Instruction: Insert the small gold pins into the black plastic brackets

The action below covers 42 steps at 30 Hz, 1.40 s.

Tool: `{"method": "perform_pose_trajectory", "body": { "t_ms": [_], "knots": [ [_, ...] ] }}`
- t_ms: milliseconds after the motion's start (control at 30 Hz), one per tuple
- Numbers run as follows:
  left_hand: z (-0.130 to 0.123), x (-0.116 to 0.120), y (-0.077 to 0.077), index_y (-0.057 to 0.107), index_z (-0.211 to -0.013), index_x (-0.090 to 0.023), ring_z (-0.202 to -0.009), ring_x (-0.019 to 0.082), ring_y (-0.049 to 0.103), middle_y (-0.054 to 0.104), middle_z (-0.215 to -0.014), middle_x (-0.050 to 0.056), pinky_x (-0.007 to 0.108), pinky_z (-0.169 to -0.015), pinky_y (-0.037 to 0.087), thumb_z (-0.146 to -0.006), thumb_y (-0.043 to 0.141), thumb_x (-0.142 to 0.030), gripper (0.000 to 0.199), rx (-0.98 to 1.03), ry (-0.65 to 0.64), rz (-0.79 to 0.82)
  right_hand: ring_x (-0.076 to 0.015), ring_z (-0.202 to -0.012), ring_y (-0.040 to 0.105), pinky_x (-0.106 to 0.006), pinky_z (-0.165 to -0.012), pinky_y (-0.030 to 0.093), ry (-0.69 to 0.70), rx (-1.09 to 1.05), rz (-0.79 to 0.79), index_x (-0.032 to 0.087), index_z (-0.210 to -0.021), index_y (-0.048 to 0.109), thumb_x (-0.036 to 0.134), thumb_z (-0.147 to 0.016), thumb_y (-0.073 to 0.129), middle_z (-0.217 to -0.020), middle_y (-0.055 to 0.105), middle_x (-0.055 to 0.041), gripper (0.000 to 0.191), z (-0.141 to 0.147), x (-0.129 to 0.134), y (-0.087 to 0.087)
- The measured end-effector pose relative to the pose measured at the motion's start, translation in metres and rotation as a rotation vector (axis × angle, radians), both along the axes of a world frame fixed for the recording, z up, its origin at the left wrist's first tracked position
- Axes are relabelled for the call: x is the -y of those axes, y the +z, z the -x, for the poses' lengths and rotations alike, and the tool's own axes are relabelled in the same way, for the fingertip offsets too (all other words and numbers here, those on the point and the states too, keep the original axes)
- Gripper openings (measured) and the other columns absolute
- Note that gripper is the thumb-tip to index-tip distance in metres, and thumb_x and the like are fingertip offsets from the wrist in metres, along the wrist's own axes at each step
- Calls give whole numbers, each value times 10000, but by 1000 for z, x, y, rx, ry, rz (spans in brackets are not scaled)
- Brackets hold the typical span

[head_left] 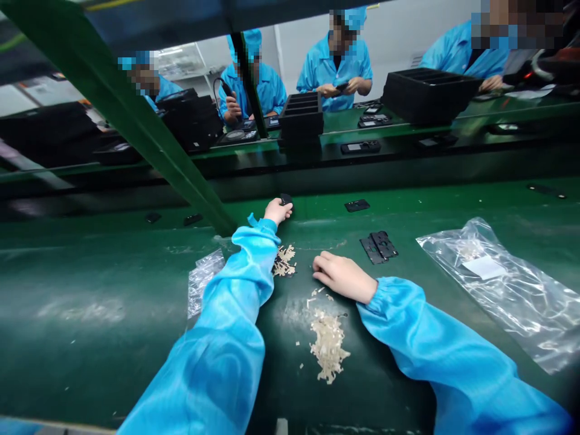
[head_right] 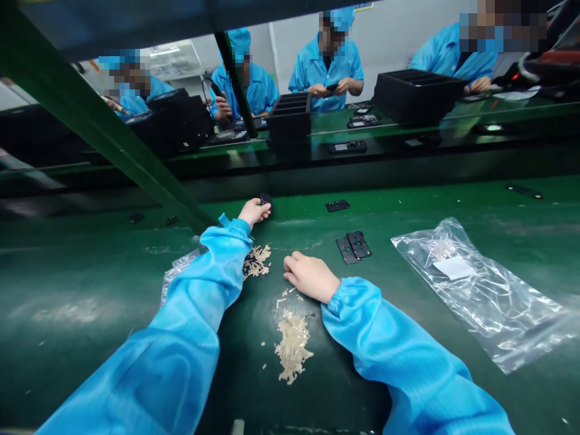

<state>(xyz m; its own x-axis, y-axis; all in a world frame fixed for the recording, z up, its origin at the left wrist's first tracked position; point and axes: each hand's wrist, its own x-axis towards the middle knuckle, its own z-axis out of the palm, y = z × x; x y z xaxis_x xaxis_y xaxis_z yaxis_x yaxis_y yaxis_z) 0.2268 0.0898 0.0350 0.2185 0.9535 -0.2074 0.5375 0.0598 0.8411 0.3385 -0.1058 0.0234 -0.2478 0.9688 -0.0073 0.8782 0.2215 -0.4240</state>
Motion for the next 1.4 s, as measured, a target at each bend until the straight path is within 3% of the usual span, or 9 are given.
{"method": "perform_pose_trajectory", "body": {
  "t_ms": [133,267,500,700,833,933,1000,1167,1400],
  "knots": [
    [9,-24,-8,519,-1150,-139,-961,195,579,561,-1134,93,398,-803,508,-867,521,-313,333,-134,-9,-18,-173,-807,568,-269,-695,423,112,16,17,180,-899,590,224,-851,510,-930,568,-67,104,4,1,-6],
    [22,-21,-3,547,-1120,-144,-1019,212,560,562,-1152,92,422,-861,477,-856,539,-297,306,-260,-87,-136,-200,-862,566,-307,-764,433,200,-12,36,161,-850,620,168,-834,510,-908,586,-85,112,5,2,-7],
    [69,66,4,651,-1023,-217,-1102,186,529,605,-1144,29,297,-970,407,-792,587,-240,241,-268,-445,-331,-141,-796,613,-254,-767,466,312,-235,60,168,-842,643,159,-860,467,-836,650,-38,177,-5,10,-4],
    [108,113,-32,557,-1160,-139,-1122,250,493,556,-1166,136,426,-993,383,-851,484,-317,364,-372,-383,-628,-196,-1080,573,-374,-957,424,143,-627,-44,163,-1063,606,326,-925,361,-1145,629,-106,326,-14,20,-27],
    [103,116,-55,414,-1298,-103,-1207,280,406,462,-1278,182,477,-1022,330,-884,411,-312,464,-392,-343,-642,-205,-1074,584,-392,-961,427,260,-859,96,137,-1097,601,458,-927,316,-1144,634,-125,462,7,42,-34],
    [89,114,-59,414,-1299,-93,-1193,254,415,483,-1270,166,436,-1033,325,-900,371,-282,444,-388,-393,-662,-201,-979,634,-381,-895,482,304,-1074,278,110,-1071,608,501,-922,297,-1055,668,-136,522,17,56,-32],
    [78,113,-59,446,-1278,-86,-1174,244,426,505,-1255,158,416,-1032,327,-899,377,-269,426,-382,-430,-680,-204,-1000,626,-388,-902,476,281,-1138,253,119,-1059,614,492,-927,293,-1070,662,-134,510,18,60,-31],
    [57,112,-59,557,-1180,-100,-1122,234,451,554,-1205,134,386,-1020,334,-876,444,-239,353,-358,-484,-726,-205,-1090,565,-395,-966,415,309,-876,13,140,-1068,616,465,-929,312,-1157,621,-138,467,16,51,-33],
    [49,114,-56,652,-1020,-153,-1031,208,500,632,-1075,81,351,-947,377,-847,523,-232,230,-317,-490,-752,-186,-997,619,-344,-909,462,509,-887,183,100,-1003,636,456,-945,244,-1033,672,-145,533,24,56,-21]
  ]
}}
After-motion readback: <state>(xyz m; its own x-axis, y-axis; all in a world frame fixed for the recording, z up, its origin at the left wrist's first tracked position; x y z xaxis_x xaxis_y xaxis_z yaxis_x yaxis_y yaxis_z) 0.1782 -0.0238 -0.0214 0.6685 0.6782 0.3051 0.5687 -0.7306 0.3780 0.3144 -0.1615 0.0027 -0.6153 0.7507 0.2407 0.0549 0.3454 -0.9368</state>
